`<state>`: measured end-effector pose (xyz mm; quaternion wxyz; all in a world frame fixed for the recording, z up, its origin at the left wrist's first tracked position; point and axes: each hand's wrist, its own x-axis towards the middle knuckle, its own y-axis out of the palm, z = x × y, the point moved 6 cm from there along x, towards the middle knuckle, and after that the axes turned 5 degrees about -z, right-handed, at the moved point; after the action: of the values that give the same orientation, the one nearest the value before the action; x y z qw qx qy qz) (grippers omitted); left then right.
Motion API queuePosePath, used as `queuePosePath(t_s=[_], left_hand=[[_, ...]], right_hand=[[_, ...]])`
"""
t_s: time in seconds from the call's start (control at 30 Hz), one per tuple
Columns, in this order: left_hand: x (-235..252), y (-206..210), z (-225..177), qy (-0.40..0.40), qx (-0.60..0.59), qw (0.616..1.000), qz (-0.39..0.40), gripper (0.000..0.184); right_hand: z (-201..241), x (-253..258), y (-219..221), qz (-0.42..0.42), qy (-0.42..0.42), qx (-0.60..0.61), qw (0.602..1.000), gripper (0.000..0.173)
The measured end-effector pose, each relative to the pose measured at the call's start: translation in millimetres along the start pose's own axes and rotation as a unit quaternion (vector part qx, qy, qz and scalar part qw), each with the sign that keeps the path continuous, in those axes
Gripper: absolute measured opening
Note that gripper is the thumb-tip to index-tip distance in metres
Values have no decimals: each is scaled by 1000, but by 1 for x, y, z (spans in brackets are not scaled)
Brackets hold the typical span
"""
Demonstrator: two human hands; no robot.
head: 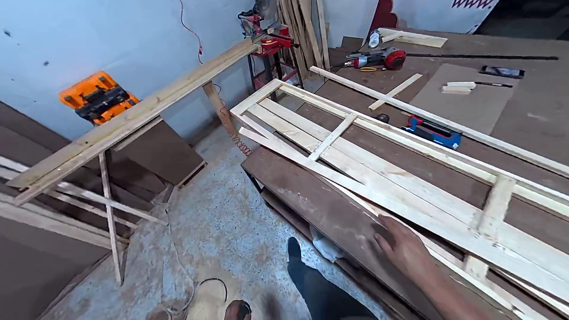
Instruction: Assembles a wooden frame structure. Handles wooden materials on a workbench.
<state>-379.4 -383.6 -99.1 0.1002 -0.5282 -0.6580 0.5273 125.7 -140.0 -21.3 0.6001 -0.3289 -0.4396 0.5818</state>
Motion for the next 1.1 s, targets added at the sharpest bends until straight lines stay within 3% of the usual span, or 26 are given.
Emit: queuePosePath(t_s=[0.17,0.23,0.3,0.43,0.57,0.73,0.8,0.93,1.0,1.1], left_hand=[[139,-51,-34,35,8,999,-2,52],[191,-86,-50,48,21,999,2,52],[246,-128,-69,63,20,998,-6,52],[353,-188,-109,83,23,996,-1,51],[481,-227,-171,145,29,989,30,56],[618,-245,-284,233,-17,968,95,97],[655,-239,-317,216,-10,964,155,103],[705,-210,-347,202,27,930,305,60],[716,-203,-357,208,20,908,363,52],[719,-210,-367,179,-29,898,402,48]], right_hand=[[111,147,81,67,-5,38,997,56],[162,209,114,99,-22,28,994,56],[204,269,147,79,-54,7,995,57],[230,355,203,117,-58,-53,990,67],[228,383,211,148,-36,-42,987,53],[225,406,172,174,41,-55,982,42],[221,420,168,192,94,-62,975,40],[226,446,180,217,148,-73,962,40],[244,466,194,179,113,-72,975,42],[283,513,229,138,50,-56,988,67]])
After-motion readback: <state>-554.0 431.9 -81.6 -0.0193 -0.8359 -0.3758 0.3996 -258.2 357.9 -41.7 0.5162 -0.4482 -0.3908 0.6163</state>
